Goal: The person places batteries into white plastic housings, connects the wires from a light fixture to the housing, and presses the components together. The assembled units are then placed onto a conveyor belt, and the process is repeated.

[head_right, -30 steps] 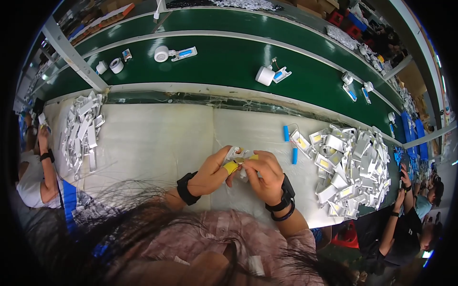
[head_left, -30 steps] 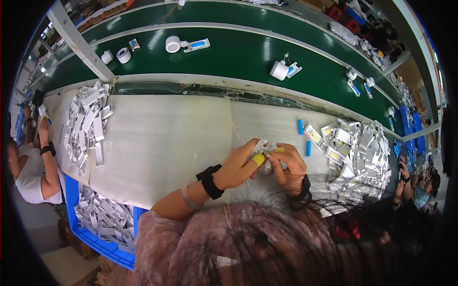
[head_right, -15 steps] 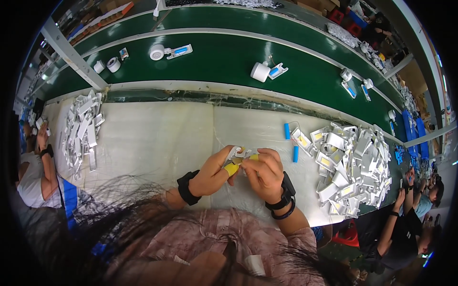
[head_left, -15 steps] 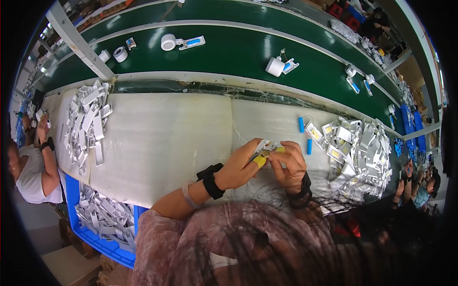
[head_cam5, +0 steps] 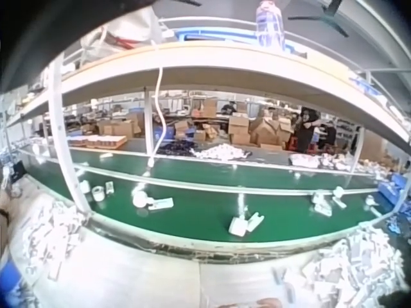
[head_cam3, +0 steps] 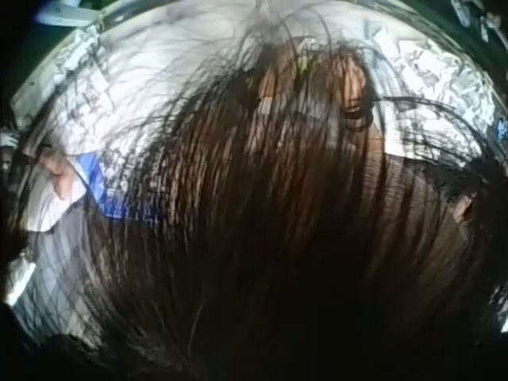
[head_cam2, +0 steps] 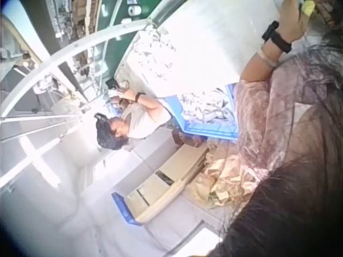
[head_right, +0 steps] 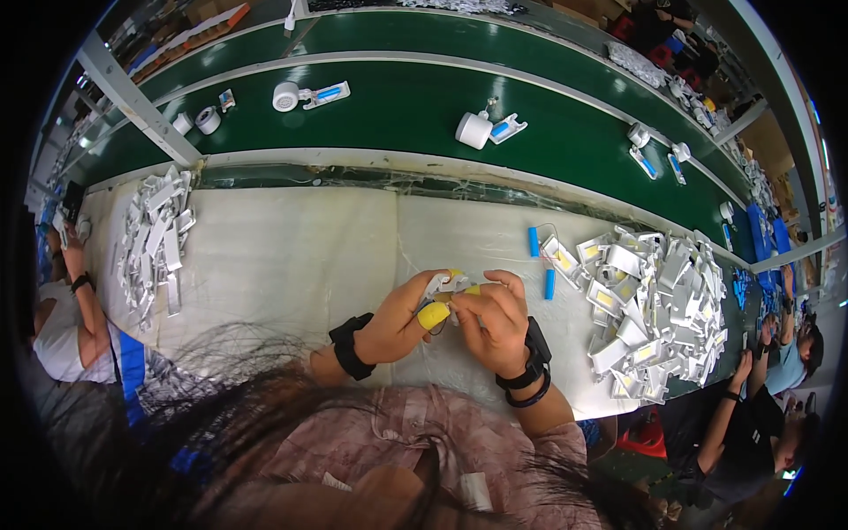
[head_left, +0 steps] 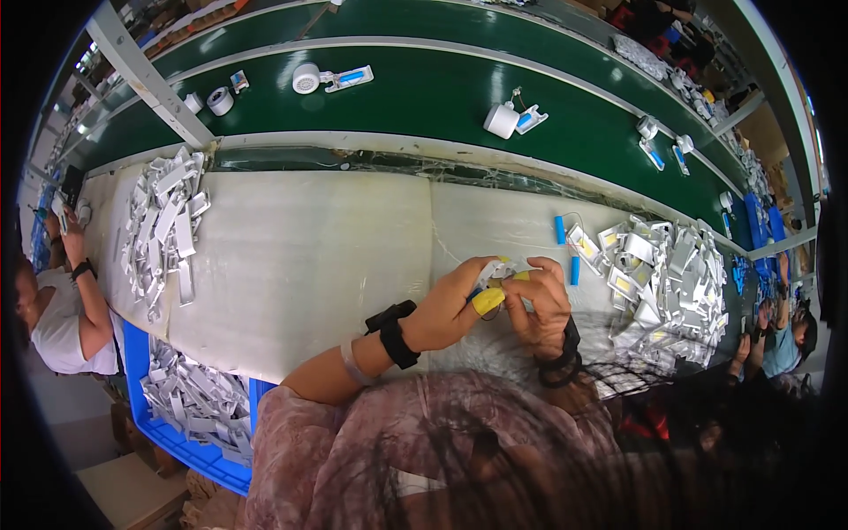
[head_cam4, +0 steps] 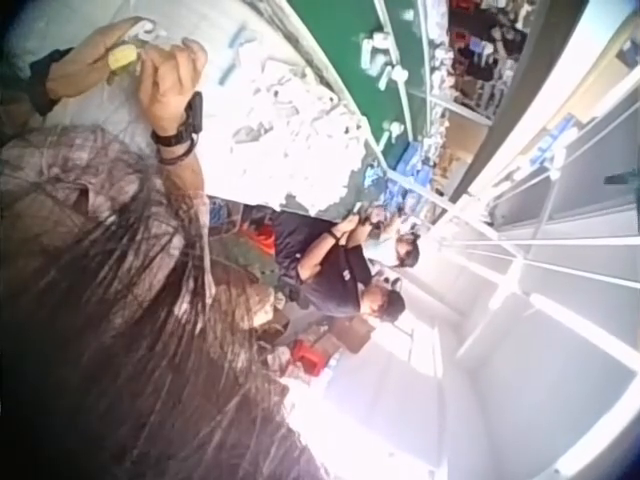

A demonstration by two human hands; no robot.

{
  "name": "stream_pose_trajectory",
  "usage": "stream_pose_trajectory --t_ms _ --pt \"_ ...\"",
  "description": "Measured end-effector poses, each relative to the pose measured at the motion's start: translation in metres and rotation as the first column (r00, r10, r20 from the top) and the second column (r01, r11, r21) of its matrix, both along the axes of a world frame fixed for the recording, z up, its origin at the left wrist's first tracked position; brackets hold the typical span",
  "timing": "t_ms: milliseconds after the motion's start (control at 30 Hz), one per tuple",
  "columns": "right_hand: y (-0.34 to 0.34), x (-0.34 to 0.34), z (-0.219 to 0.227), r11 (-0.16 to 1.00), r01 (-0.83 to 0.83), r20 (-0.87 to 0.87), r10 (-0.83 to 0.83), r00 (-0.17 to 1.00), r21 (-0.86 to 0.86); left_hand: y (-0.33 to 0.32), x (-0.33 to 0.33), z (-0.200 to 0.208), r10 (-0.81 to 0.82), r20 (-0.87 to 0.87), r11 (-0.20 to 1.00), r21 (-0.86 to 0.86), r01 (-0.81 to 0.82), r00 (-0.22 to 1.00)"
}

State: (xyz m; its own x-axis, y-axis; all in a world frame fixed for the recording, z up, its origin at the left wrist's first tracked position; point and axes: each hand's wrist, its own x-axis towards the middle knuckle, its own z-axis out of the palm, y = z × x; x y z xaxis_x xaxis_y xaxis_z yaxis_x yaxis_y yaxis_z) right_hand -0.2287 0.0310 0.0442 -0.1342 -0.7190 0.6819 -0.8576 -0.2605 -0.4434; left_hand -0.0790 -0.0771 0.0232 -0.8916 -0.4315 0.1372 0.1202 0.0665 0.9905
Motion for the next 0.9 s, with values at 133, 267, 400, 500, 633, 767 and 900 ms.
stream_pose_trajectory --t_ms 133,267,400,500,633,767,900 --pt "-0.001 0.001 0.002 1.000 -0.003 0.007 0.003 1.000 0.012 0.001 -0.001 0.001 0.028 0.005 0.999 -0.040 -0.027 1.000" --pt "-0.002 -0.002 -0.001 1.000 -0.002 -0.007 0.002 1.000 0.012 0.000 0.000 0.010 0.033 0.089 0.999 0.020 -0.035 0.995" --pt "-0.004 0.002 -0.006 1.000 0.006 0.016 -0.006 1.000 0.004 -0.001 0.001 0.008 0.053 0.106 0.998 0.010 -0.054 0.993" --pt "-0.002 0.005 -0.010 0.998 0.036 0.035 -0.037 0.999 0.043 -0.003 0.001 0.008 0.052 0.134 0.998 0.034 -0.057 0.990" --pt "-0.009 0.006 -0.009 0.989 0.027 0.195 -0.055 0.979 0.143 -0.016 -0.001 0.024 -0.092 0.299 0.964 0.267 0.009 0.950" --pt "-0.041 -0.008 0.026 0.974 -0.037 0.131 0.007 0.991 0.225 -0.018 -0.007 -0.029 0.263 -0.124 0.952 0.191 -0.237 0.957" --pt "-0.111 -0.040 0.031 0.981 -0.048 0.174 0.015 0.985 0.186 -0.034 -0.012 -0.028 0.501 -0.108 0.823 0.367 -0.434 0.859"
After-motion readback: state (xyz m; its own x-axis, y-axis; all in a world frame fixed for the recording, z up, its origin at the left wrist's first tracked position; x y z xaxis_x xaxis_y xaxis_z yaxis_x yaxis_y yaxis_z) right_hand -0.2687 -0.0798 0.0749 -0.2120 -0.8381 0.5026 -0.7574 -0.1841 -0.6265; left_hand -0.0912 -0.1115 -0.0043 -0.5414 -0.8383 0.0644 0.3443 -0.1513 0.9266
